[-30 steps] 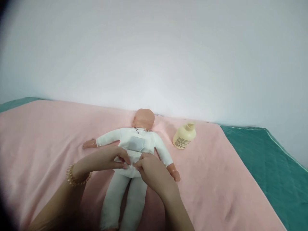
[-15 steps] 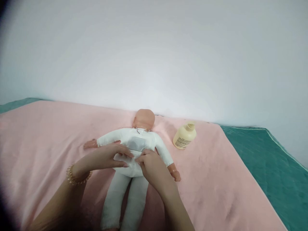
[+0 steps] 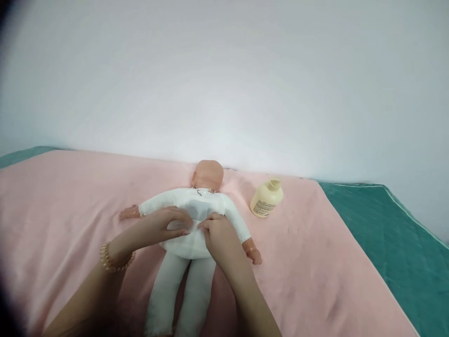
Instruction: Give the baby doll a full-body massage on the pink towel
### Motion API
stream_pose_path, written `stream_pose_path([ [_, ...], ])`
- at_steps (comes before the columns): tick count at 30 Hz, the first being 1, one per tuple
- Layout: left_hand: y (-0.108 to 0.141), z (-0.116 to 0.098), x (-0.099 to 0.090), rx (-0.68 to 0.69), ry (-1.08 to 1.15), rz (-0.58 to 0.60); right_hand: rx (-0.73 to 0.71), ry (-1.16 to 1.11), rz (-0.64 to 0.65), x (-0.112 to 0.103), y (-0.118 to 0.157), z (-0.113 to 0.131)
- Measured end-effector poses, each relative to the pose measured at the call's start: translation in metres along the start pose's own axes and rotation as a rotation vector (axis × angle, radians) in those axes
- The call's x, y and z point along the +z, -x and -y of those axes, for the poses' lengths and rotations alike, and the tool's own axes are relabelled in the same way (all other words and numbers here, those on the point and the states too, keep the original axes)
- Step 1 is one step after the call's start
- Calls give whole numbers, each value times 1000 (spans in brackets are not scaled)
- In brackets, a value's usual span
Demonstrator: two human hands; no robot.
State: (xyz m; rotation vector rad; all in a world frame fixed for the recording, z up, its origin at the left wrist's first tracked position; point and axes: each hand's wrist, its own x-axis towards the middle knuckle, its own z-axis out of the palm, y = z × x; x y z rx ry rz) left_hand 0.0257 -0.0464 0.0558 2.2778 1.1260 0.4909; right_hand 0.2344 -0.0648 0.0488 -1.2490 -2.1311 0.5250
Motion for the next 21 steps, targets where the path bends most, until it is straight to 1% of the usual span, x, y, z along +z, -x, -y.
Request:
stream_pose_path([
  [3,-2,3,3,-5,9,-22,33,55,83,1,-4,-2],
  [6,-5,9,8,-19,42,-45,42,79,131,6,-7,-5],
  [8,-6,11,9,-23,69,-48,56,97,151,9,-8,-7],
  [10,-9,11,9,-26,93,-69,73,100,137,10,-10,-9],
  [11,-10,11,9,-31,106,-89,76,92,112,11,-12,-11],
  [13,-14,12,9,-54,139,-156,68,61,7,13,-15,-14],
  [15,-18,15,10,-76,161,-273,45,21,-138,18,-18,-19],
  [17,-22,20,14,-65,147,-424,22,-17,-254,24,-21,-25],
  [19,-25,25,20,-14,96,-544,1,-47,-289,31,-23,-30],
  [21,-27,29,26,25,24,-573,-5,-62,-265,36,-24,-35],
])
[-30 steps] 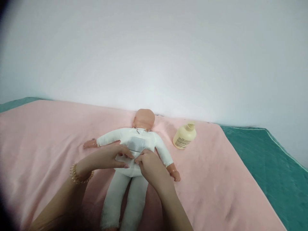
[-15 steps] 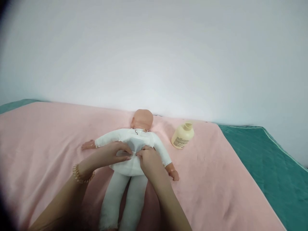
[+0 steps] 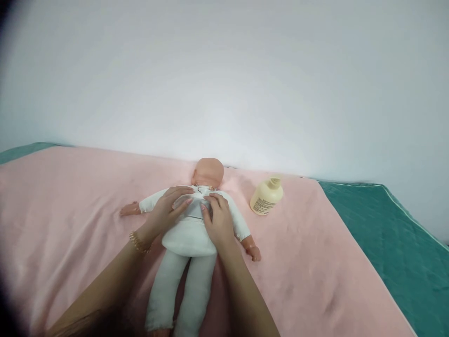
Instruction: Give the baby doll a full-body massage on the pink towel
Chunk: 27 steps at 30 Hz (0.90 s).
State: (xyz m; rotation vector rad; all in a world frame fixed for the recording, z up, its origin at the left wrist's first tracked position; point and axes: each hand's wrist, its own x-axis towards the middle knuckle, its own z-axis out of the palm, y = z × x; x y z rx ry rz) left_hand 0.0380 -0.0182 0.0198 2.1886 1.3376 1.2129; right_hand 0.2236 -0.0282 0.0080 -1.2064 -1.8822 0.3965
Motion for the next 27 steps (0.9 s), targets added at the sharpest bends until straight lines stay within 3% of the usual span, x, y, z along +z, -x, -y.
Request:
stream_pose_path([
  [7,3,7,17,8,-127,128,22,40,130,5,-1,-9],
  [16,5,10,22,22,-167,96,-1,50,80,8,0,-8],
  [27,5,11,22,-1,-172,149,-16,83,123,9,0,-11],
])
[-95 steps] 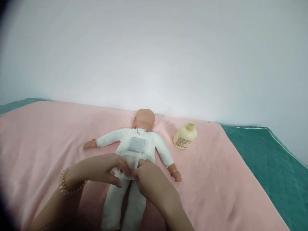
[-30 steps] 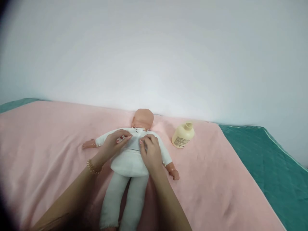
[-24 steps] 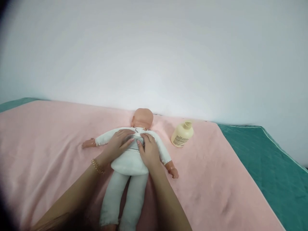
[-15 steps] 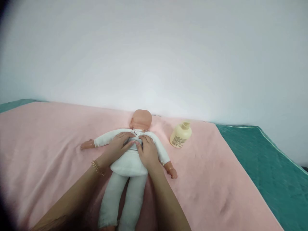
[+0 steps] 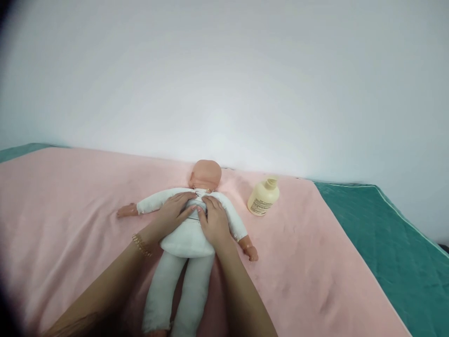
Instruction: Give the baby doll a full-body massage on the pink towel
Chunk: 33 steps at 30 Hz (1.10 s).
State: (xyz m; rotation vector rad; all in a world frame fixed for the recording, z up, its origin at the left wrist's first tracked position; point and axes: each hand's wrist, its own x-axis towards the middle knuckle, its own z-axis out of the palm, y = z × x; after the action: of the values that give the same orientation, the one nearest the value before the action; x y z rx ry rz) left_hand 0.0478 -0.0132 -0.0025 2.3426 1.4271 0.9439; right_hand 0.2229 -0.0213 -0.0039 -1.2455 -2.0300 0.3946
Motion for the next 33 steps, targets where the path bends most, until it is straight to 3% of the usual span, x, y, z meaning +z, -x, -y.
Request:
stream_pose_path([
  [16,1,2,0,11,-20,12,11,22,30,0,0,0],
  [21,4,-5,-25,49,38,59,-1,56,21,-20,1,14],
  [24,9,-24,-57,2,70,161,7,125,77,-47,7,36],
  [28,20,-52,-91,48,117,421,-33,114,341,-81,23,68],
  [31,31,-59,-95,133,155,607,-76,138,438,-88,32,82],
  [33,36,-58,-90,168,198,653,-83,175,481,-87,35,84],
])
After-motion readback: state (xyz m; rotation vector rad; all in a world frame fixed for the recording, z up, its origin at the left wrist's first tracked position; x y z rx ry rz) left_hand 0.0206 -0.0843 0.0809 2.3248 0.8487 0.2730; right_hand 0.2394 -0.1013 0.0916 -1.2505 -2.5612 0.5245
